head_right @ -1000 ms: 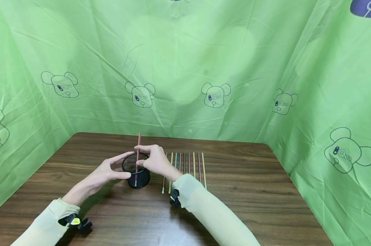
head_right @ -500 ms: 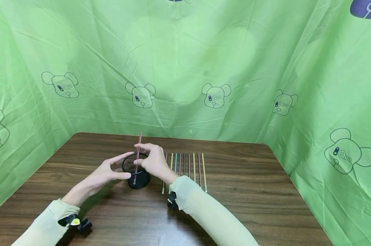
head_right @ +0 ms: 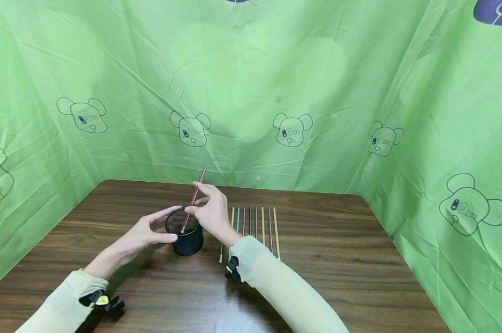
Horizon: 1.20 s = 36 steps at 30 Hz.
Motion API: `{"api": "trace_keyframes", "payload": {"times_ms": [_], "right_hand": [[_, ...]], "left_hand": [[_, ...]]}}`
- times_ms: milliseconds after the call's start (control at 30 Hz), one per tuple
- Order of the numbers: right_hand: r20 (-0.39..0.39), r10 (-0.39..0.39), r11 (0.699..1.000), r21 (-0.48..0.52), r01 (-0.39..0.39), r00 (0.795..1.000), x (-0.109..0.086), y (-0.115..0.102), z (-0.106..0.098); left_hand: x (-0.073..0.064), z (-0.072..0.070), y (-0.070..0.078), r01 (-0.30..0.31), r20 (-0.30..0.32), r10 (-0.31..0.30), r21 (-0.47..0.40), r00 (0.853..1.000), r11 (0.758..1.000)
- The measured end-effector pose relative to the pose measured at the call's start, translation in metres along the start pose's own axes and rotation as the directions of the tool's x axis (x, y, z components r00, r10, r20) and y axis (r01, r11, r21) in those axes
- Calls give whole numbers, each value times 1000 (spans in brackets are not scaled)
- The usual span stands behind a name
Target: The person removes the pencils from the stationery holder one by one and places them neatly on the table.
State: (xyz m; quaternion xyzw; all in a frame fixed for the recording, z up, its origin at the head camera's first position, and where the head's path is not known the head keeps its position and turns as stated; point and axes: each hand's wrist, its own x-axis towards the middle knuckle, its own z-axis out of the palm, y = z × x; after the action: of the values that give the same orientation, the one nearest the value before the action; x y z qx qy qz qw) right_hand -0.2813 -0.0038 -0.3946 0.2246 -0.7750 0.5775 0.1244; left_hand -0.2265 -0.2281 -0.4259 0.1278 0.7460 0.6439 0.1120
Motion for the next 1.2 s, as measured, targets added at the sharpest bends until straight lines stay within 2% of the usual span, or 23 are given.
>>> {"api": "trace_keyframes", "payload": {"times_ms": [100,400,800,1200], "right_hand": [[-5,16,999,30,-16,1000,1,-2,-1],[-11,35,999,29,-35,999,5,-3,-3],[-22,42,989,141,-39,999,13,-12,-13],[13,42,978,206,-43,999,17,-26,-33]], "left_hand": [[0,0,-1,3,-2,-3,-3,1000,1000],[1,0,-2,-3,11,4,-28,1000,1000],[2,0,-3,-7,7,7,-25,1000,1000],[2,0,-2,-17,8,17,-21,1000,1000]]}}
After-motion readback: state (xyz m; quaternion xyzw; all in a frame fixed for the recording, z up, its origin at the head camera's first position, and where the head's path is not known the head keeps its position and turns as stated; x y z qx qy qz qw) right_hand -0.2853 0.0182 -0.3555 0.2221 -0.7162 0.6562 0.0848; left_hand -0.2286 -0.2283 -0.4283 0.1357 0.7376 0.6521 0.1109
